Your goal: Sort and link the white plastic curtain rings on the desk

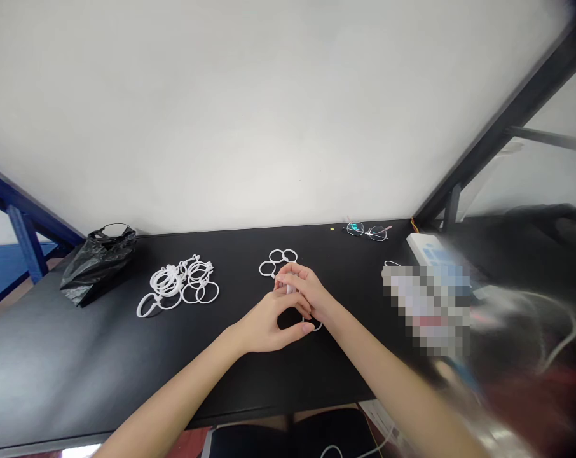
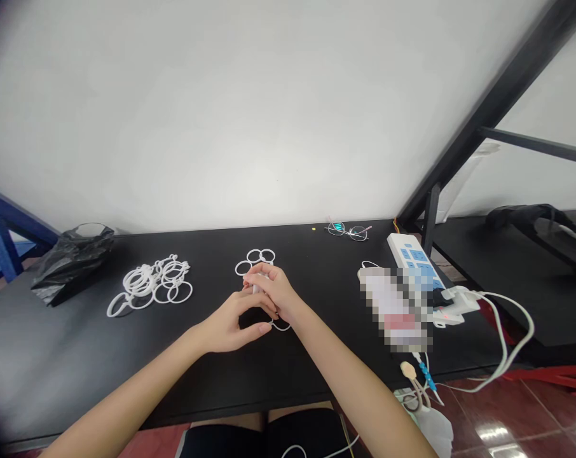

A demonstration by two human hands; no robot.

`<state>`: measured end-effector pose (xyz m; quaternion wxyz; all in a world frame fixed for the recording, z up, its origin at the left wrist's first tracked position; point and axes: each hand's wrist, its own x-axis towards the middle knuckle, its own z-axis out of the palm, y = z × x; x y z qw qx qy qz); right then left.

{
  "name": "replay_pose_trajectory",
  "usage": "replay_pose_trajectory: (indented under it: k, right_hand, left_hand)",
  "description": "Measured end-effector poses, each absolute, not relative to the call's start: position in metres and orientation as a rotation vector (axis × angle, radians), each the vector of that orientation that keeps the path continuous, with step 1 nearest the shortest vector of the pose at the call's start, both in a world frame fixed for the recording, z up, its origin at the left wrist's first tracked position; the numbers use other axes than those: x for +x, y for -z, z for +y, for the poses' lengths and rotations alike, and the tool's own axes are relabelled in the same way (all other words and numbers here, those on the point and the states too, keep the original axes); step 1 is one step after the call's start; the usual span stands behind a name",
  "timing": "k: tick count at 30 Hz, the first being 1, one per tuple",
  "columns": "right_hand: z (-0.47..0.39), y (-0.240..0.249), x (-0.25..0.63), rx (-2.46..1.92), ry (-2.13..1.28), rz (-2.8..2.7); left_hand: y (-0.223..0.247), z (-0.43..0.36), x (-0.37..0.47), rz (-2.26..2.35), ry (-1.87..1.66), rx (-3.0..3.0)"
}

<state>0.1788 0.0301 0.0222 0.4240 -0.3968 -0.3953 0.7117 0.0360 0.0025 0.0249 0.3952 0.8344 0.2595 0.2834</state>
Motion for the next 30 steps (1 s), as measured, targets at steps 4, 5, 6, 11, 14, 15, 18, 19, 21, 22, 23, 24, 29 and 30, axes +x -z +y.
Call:
replay_pose_trajectory:
  k: [4,5,6,11,14,15,18,19,21,22,23,24,29,30]
  right_hand:
    - [0.0292,-0.0236,0.1776,-1.010,-1.791,-0.968]
    - [0.0291,-0.0240,0.1774,-1.014,-1.794,-0.966]
    - [0.0290,-0.0245,0.1773,-1.017,-1.796,-0.964]
    - [0.0288,-0.0256,0.1772,-1.018,-1.791,-0.974]
    - [0.0289,-0.0245,0.1773,-1.004,-1.779,-0.989]
    - [0.0291,-0.0239,0.1773,-0.996,-1.782,-0.985]
    - [0.0300,-0.0219,0.1770,-0.976,-1.794,-0.961]
    - [0.0303,-0.0215,0.1769,-0.970,-1.794,-0.956]
    - [0.0309,-0.0211,0.1768,-0.961,-1.796,-0.954]
    - [0.0311,-0.0212,0.1768,-0.956,-1.799,-0.954]
    - [0.0312,-0.0215,0.1769,-0.949,-1.802,-0.952]
    - [0.0311,-0.0219,0.1771,-0.944,-1.807,-0.949]
    - [0.0300,-0.0239,0.1785,-0.940,-1.812,-0.993]
    - [0.0298,-0.0242,0.1788,-0.944,-1.803,-1.019]
  left_hand:
    - [-0.0247,0.0017,0.0374,0.673,-0.701,2.130]
    - [-0.0246,0.0015,0.0377,0.677,-0.699,2.131]
    - [-0.0246,0.0014,0.0380,0.680,-0.697,2.131]
    - [-0.0245,0.0013,0.0381,0.688,-0.689,2.126]
    - [-0.0247,0.0019,0.0380,0.685,-0.699,2.119]
    - [-0.0245,0.0022,0.0381,0.688,-0.706,2.117]
    - [-0.0228,0.0033,0.0388,0.720,-0.736,2.111]
    - [-0.0219,0.0036,0.0391,0.733,-0.749,2.109]
    - [-0.0199,0.0040,0.0395,0.756,-0.774,2.111]
    - [-0.0191,0.0041,0.0395,0.767,-0.788,2.115]
    - [-0.0184,0.0041,0.0395,0.776,-0.800,2.121]
    - [-0.0179,0.0040,0.0395,0.785,-0.811,2.127]
    - [-0.0185,0.0037,0.0396,0.779,-0.859,2.123]
    - [-0.0188,0.0038,0.0398,0.771,-0.868,2.124]
